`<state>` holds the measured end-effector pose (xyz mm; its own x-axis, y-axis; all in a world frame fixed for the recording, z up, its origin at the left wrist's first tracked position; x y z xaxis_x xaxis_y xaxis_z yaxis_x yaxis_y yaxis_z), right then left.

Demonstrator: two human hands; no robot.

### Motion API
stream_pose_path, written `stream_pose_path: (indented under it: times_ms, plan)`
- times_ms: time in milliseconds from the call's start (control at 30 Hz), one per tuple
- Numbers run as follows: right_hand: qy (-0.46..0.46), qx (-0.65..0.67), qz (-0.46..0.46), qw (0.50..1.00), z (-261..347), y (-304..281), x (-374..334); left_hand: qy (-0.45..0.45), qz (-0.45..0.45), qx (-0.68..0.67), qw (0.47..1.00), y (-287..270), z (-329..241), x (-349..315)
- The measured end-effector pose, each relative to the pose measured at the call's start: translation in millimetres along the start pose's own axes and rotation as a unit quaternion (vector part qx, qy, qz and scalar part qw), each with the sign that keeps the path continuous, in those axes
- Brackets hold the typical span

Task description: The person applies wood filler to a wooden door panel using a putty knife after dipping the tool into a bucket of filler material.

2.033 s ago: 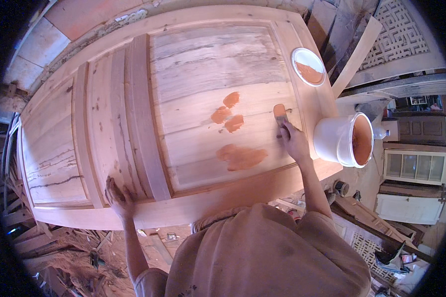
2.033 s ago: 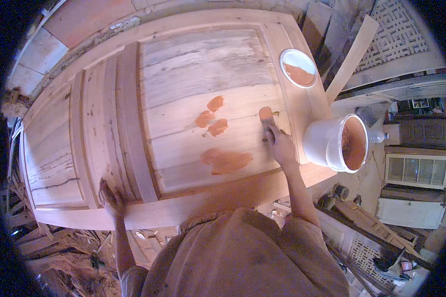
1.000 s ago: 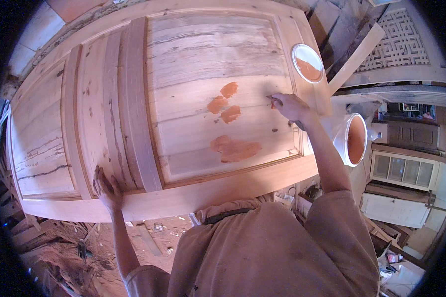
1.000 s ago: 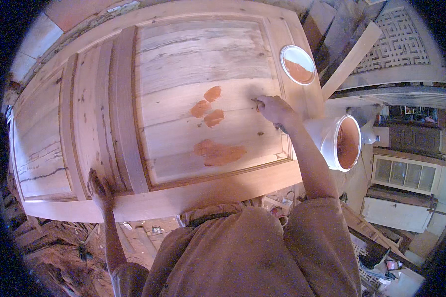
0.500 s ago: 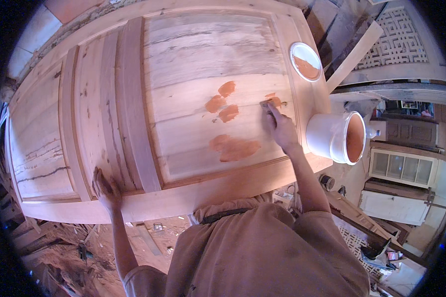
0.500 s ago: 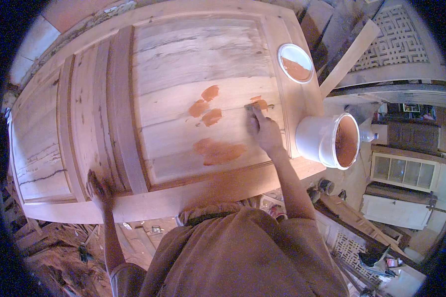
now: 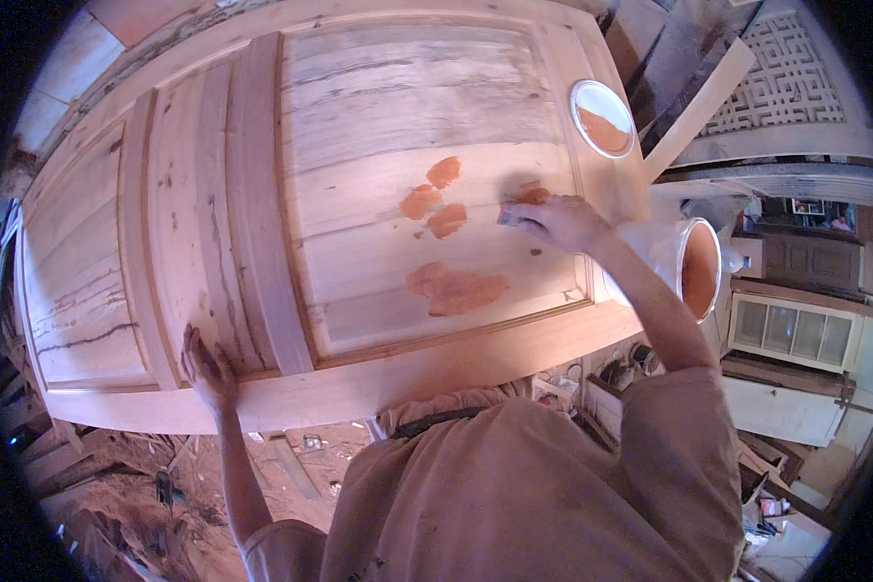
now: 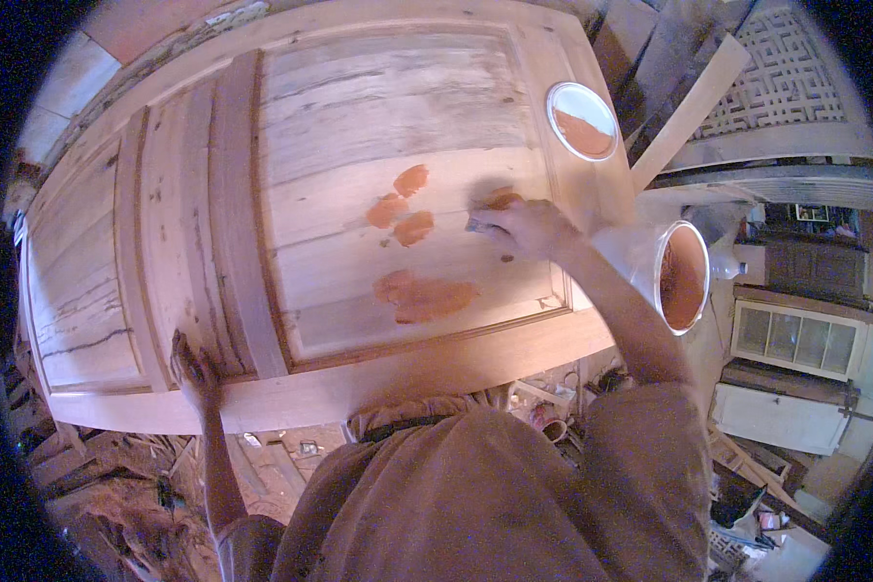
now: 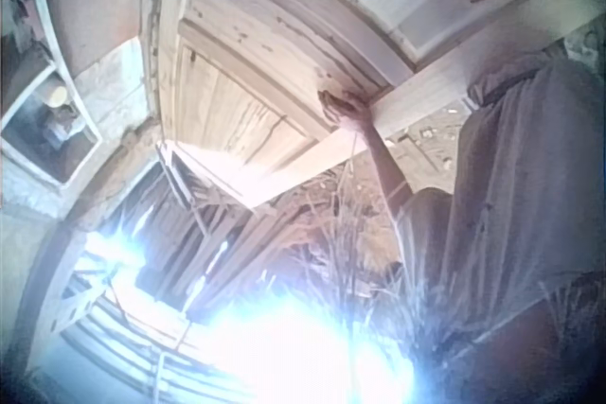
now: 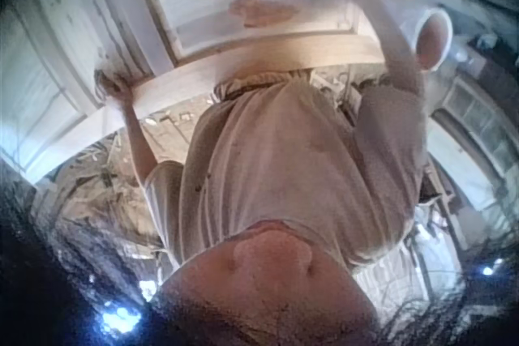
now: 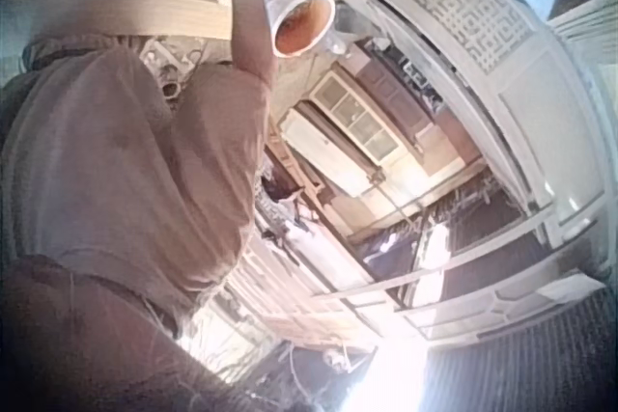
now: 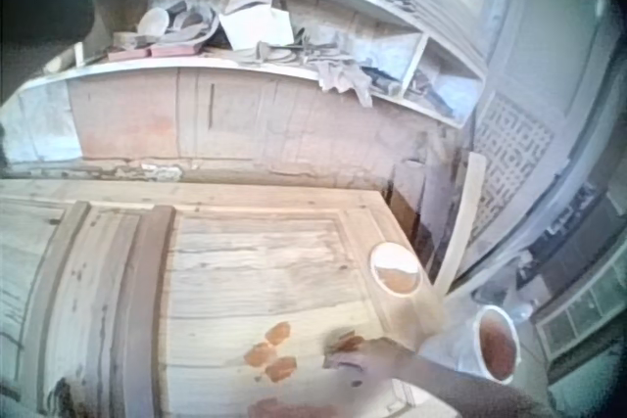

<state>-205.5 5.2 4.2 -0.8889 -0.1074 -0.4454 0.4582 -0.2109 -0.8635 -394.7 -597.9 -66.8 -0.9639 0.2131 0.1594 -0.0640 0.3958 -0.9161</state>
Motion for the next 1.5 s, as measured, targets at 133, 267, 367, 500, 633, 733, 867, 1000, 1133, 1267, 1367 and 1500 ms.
stream_pose_path:
  times_ms: [133,267,367,500,633,733,867,1000,1133,1267,1367,1500]
  plan:
    - [-0.004,0.021,0.020,1.000,-26.4,-7.0,-10.6,-0.017,-0.001,-0.019,1.000,3.0,-0.7,-3.2]
    - [0.080,0.028,0.070,0.994,-61.1,-6.8,-34.0,-0.022,-0.006,-0.030,0.999,1.3,-1.8,-1.8]
    - [0.127,0.107,-0.004,0.986,-69.1,-17.0,-53.6,-0.012,-0.015,-0.007,1.000,-0.3,-1.6,-5.5]
    - [0.144,0.197,-0.258,0.935,-75.1,-6.0,-82.5,-0.007,-0.008,-0.009,1.000,1.8,-4.1,-1.0]
    - [0.169,0.220,-0.275,0.920,-32.9,39.3,-77.6,-0.011,-0.014,0.007,1.000,4.5,6.3,-5.1]
    - [0.186,0.189,-0.324,0.908,-31.9,64.2,-76.5,-0.016,-0.011,-0.008,1.000,6.9,9.5,-2.1]
    - [0.220,0.125,-0.329,0.910,-31.5,74.5,-63.2,-0.019,-0.012,0.003,1.000,8.1,9.1,-5.7]
    - [0.233,0.121,-0.338,0.904,-35.8,84.4,-66.8,-0.002,-0.012,0.035,0.999,10.4,13.1,-3.7]
    - [0.201,0.159,-0.237,0.937,-23.7,67.1,-88.2,0.011,-0.030,0.031,0.999,9.0,25.6,-9.2]
    - [0.195,0.116,-0.142,0.963,-42.3,43.6,-90.4,0.003,-0.018,-0.008,1.000,3.7,-0.3,-2.7]
    - [0.172,0.129,-0.181,0.960,-60.0,9.0,-61.3,-0.006,-0.016,0.001,1.000,5.7,5.9,-1.1]
    - [0.190,0.208,-0.138,0.950,-66.7,-5.0,-31.8,-0.004,-0.006,0.002,1.000,9.2,3.3,-0.8]
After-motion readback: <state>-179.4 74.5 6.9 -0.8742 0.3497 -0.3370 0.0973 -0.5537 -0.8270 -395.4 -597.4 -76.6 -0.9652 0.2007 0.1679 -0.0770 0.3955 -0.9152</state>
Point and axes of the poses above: each hand's wrist, its own x-axis towards the middle knuckle, its own y-axis out of the palm, z = x × y, the point moved 5 cm from there along x, towards the middle knuckle, and after that the axes turned 11 degrees about -y, right-handed, at the moved point
